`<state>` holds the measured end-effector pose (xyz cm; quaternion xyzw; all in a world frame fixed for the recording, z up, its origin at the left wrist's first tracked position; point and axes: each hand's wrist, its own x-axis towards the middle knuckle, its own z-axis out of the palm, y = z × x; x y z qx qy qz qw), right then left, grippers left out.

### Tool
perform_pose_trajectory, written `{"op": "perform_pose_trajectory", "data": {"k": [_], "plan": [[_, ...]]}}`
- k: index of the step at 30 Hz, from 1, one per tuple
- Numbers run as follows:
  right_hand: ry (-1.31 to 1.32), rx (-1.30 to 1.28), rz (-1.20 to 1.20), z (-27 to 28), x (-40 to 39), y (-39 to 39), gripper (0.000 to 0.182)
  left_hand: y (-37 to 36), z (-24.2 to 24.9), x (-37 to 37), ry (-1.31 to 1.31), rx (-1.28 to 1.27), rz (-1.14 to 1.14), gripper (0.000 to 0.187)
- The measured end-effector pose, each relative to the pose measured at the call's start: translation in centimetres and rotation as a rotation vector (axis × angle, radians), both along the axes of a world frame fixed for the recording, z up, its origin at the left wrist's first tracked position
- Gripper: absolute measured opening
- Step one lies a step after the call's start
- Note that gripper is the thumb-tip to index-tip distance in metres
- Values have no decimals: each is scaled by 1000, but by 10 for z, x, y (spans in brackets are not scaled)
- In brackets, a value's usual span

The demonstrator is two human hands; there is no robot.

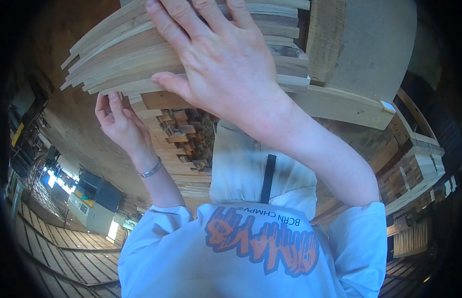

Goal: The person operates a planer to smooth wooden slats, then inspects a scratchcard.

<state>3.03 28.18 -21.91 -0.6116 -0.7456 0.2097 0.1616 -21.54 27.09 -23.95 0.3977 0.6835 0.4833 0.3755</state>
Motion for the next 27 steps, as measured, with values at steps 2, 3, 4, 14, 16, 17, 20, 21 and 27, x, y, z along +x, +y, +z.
{"op": "perform_pose_trajectory", "data": {"k": [2,3,4,14,16,17,20,21,27], "plan": [[11,-16,3,1,0,0,86,13,4,-10,9,15,33,46],[7,-19,2,2,0,1,86,22,5,-18,-14,-2,26,47],[3,-24,2,4,0,0,85,31,6,-26,-36,-19,19,49],[-51,-97,58,13,14,-4,82,45,1,-36,62,-43,-66,46],[-91,-109,74,13,14,-4,86,52,0,-55,137,-40,-118,42],[-93,-103,73,12,13,-4,86,56,0,-66,199,-34,-157,39],[-91,-38,59,7,14,-5,86,61,7,-68,376,7,-226,31],[-91,-3,49,4,13,-6,86,62,10,-66,432,24,-241,28],[-122,294,-14,-31,10,-5,87,58,7,-59,579,113,-341,28]]}}
